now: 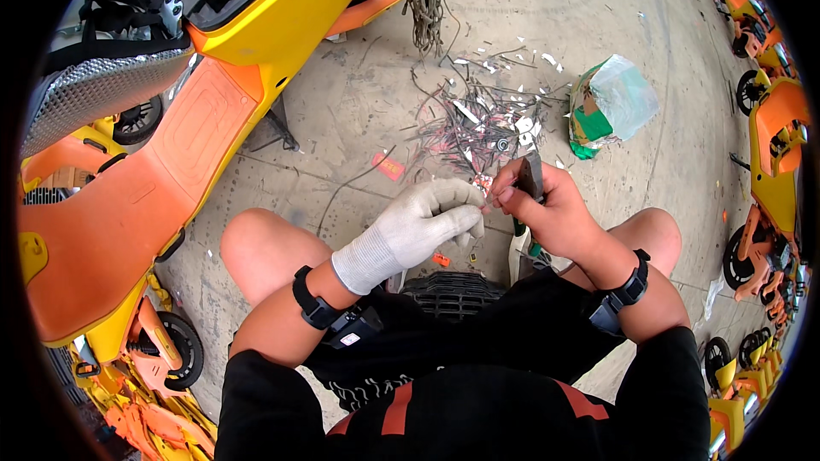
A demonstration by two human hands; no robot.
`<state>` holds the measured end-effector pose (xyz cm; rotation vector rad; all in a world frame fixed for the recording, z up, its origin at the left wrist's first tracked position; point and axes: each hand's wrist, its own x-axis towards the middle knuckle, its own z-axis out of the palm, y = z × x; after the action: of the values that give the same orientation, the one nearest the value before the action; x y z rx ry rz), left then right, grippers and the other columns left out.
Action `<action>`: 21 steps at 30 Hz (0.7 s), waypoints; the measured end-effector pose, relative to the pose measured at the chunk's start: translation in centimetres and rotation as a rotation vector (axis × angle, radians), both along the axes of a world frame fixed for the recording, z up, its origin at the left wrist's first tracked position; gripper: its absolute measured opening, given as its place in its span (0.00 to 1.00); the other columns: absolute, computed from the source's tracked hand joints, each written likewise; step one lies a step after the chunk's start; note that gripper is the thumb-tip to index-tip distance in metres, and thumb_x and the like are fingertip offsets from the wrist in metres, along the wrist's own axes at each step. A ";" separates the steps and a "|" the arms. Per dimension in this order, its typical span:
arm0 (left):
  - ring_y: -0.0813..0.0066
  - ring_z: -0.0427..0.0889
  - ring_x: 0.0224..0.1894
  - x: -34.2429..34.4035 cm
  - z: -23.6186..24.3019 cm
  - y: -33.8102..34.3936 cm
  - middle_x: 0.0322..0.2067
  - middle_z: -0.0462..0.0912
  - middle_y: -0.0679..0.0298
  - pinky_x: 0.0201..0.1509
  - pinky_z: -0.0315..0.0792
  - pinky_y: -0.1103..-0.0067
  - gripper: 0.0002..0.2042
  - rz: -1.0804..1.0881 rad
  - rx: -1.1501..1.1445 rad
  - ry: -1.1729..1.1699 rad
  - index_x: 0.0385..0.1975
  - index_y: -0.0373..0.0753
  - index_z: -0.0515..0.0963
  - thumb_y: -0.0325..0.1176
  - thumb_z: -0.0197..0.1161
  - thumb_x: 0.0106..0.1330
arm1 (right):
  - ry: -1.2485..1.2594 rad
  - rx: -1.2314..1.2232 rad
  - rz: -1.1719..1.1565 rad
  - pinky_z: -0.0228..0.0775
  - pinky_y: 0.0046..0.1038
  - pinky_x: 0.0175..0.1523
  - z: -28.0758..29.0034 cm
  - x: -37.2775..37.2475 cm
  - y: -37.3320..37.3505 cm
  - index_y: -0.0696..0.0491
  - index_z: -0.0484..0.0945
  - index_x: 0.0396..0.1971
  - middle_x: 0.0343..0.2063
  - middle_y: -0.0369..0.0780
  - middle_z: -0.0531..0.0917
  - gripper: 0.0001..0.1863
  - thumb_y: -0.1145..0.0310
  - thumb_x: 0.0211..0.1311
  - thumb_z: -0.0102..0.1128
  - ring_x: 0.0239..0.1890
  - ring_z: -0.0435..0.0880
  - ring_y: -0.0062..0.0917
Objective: The person uses pliers to strip insulation from wires and connects them to a small component while sitting in an industrial workshop area.
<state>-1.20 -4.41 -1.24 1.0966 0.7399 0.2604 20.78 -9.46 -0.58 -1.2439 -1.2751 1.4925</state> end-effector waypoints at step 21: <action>0.88 0.74 0.28 0.0 0.1 0.2 0.30 0.81 0.70 0.31 0.71 0.86 0.11 0.122 0.091 0.104 0.46 0.35 0.77 0.35 0.58 0.73 | -0.106 -0.027 -0.111 0.68 0.20 0.38 -0.9 -0.6 -0.3 0.59 0.80 0.43 0.29 0.29 0.79 0.12 0.65 0.70 0.65 0.33 0.71 0.12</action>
<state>-1.24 -4.17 -1.15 1.1589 0.8964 0.3455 20.17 -9.76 -1.51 -1.4047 -1.2370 1.3848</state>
